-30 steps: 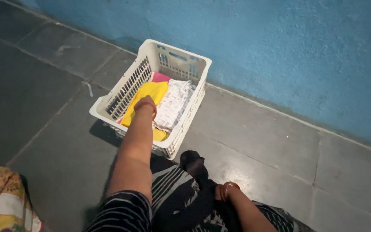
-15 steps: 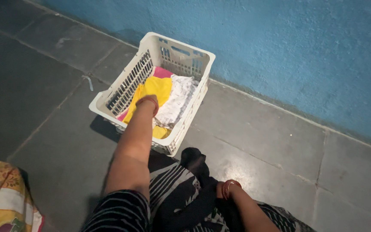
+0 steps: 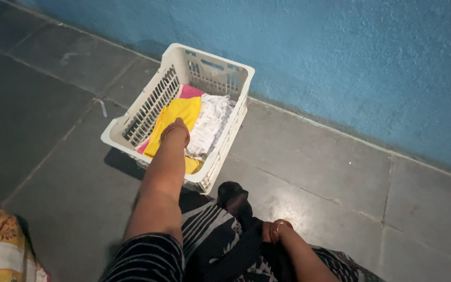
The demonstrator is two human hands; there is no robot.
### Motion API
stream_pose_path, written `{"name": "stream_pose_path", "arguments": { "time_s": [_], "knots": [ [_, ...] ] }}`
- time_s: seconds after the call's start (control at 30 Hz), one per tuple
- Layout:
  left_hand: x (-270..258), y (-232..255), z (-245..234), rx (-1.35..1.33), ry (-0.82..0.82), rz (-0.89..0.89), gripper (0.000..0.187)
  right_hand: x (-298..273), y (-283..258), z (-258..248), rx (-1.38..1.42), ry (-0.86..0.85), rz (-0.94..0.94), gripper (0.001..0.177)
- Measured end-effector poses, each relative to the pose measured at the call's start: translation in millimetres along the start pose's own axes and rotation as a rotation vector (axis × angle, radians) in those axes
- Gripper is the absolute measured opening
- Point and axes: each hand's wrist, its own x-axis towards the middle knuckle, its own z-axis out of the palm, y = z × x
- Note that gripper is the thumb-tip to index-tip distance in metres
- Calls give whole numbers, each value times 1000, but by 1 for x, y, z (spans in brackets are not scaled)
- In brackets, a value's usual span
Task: The person sits on the floor and folds several pieces of clothing, including a pink and white towel, a white patterned cloth, and a yellow shirt. The person places each folded item into a white plastic laundry basket.
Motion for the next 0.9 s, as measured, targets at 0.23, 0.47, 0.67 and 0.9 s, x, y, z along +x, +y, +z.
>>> {"name": "stream_pose_path", "arguments": {
  "time_s": [0.23,0.47,0.67,0.9],
  "knots": [
    [-3,-1,-7,164,-25,27,58,-32,-7,-80,186,507,119,38],
    [29,-4,12,99,115,104,52,-134,-33,-128,218,679,67,39],
    [43,-5,26,93,121,122,49,-214,-35,-110,192,833,36,43],
    [56,-13,19,136,196,139,46,-180,16,-67,185,553,137,44]
  ]
}}
